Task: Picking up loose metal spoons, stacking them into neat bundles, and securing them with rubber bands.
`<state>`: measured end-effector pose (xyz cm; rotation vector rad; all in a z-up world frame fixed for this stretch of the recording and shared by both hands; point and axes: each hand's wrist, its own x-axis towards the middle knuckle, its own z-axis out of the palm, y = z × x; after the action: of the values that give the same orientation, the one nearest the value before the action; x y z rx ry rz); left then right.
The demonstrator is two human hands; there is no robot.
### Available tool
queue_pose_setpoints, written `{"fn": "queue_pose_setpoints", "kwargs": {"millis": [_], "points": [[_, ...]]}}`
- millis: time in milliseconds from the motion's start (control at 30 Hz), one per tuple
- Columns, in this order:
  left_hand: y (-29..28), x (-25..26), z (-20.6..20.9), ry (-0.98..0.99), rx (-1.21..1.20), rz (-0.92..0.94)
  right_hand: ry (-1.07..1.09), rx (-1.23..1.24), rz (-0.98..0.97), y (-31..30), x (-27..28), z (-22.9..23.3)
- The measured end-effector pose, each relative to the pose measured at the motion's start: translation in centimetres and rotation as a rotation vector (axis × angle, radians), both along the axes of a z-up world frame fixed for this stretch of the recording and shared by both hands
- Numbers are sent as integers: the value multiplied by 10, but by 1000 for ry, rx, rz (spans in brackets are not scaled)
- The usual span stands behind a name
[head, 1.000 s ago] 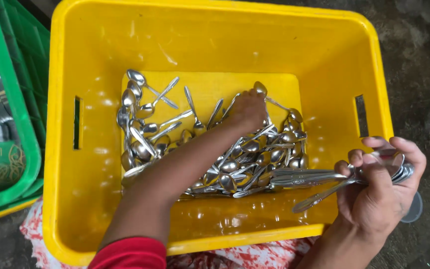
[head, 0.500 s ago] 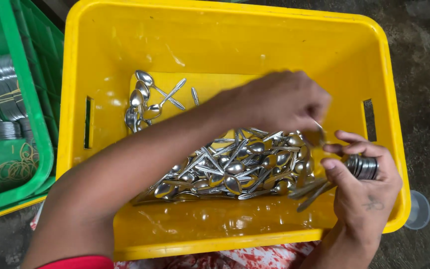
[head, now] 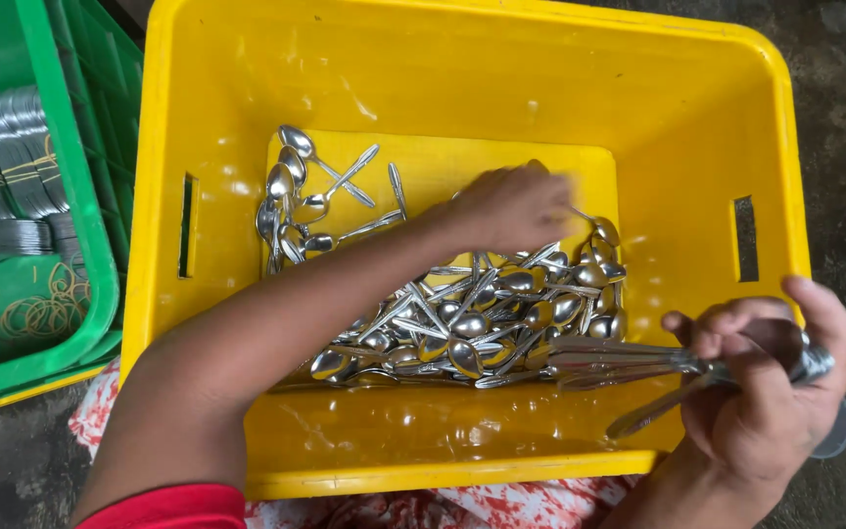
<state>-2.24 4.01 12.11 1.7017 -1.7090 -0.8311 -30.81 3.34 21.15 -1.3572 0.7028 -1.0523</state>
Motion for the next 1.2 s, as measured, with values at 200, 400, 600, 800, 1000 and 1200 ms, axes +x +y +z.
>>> {"fn": "queue_pose_setpoints", "kwargs": {"millis": [200, 400, 600, 800, 1000, 1200], "points": [[46, -5, -121, -908, 533, -108, 19, -73, 51, 1, 0, 0], [51, 23, -78, -679, 326, -104, 193, -134, -40, 7, 12, 1], [53, 7, 89, 68, 285, -119, 521, -770, 104, 15, 36, 0], [60, -30, 140, 438, 263, -206, 506, -722, 47, 36, 47, 11], [33, 21, -20, -557, 373, -67, 191, -419, 105, 14, 28, -3], [66, 54, -122, -1168, 365, -290, 53, -126, -73, 20, 23, 8]]}}
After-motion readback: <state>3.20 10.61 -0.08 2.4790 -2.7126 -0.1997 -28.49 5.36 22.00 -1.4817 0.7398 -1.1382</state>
